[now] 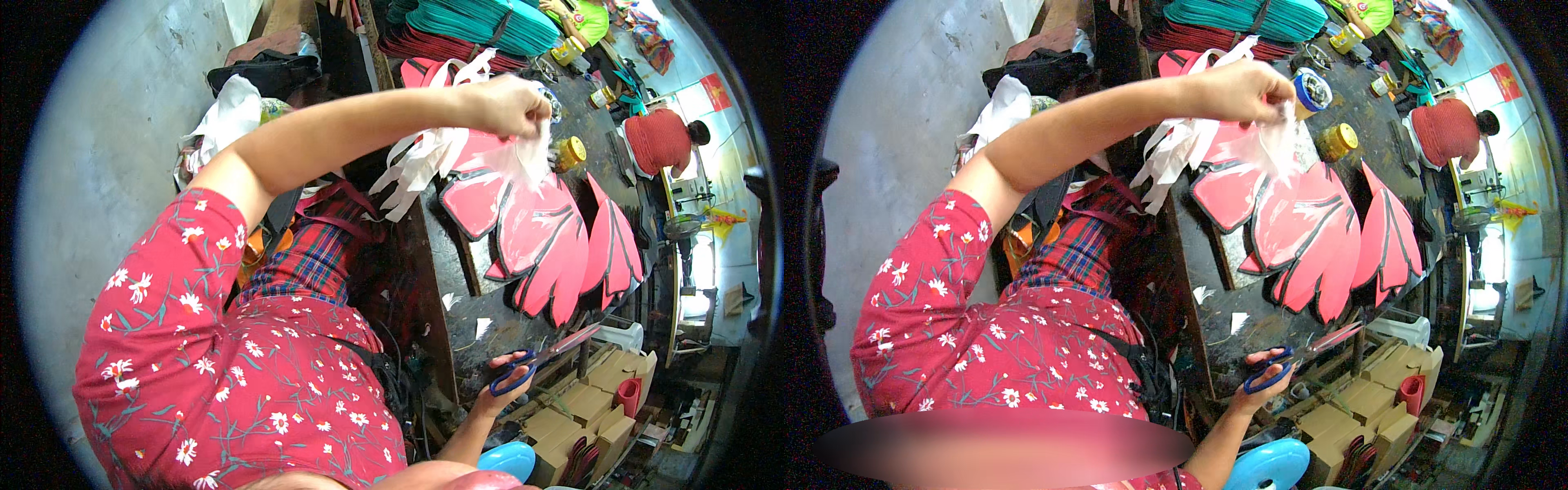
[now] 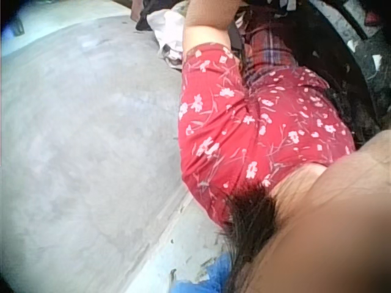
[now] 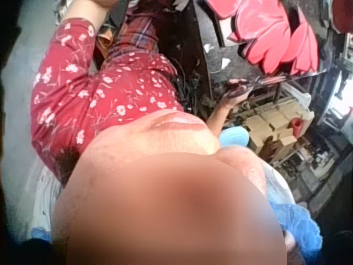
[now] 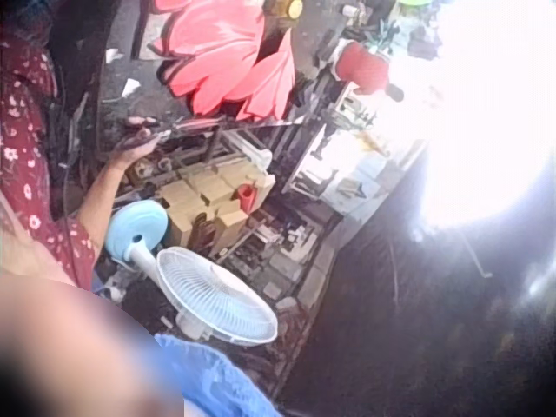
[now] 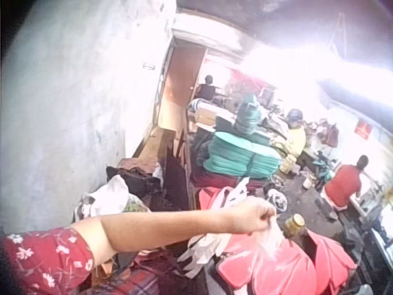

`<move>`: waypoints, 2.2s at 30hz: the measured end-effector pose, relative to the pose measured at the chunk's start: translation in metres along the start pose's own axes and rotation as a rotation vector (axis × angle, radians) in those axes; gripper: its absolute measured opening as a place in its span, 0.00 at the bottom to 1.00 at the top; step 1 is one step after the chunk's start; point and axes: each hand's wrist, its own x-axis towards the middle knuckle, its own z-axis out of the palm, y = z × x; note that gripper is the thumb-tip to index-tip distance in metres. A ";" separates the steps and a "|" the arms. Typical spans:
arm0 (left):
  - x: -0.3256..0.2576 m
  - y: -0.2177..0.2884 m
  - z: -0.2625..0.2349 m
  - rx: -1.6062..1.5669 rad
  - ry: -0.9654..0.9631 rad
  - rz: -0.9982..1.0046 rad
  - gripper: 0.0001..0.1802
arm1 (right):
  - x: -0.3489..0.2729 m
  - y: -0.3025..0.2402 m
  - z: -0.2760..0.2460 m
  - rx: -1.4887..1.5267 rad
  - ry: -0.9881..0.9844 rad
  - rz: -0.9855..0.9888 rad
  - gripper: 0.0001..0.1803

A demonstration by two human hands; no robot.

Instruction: The person uses scissors to cut a white fabric strip into smaller pieces. They then place the cut pieces onto pink foam shapes on the table.

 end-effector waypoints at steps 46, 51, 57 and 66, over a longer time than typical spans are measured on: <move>0.037 -0.031 0.038 0.598 0.363 0.592 0.20 | -0.003 -0.002 -0.005 0.027 0.096 0.153 0.36; -0.064 -0.009 0.141 0.376 0.173 0.562 0.29 | 0.000 0.006 -0.008 0.134 0.034 0.108 0.25; -0.101 -0.023 0.190 0.397 0.191 0.482 0.21 | 0.031 -0.008 -0.035 -0.171 0.173 0.254 0.09; -0.101 -0.025 0.191 0.346 0.118 0.429 0.22 | 0.053 -0.028 -0.104 -1.188 0.217 0.570 0.32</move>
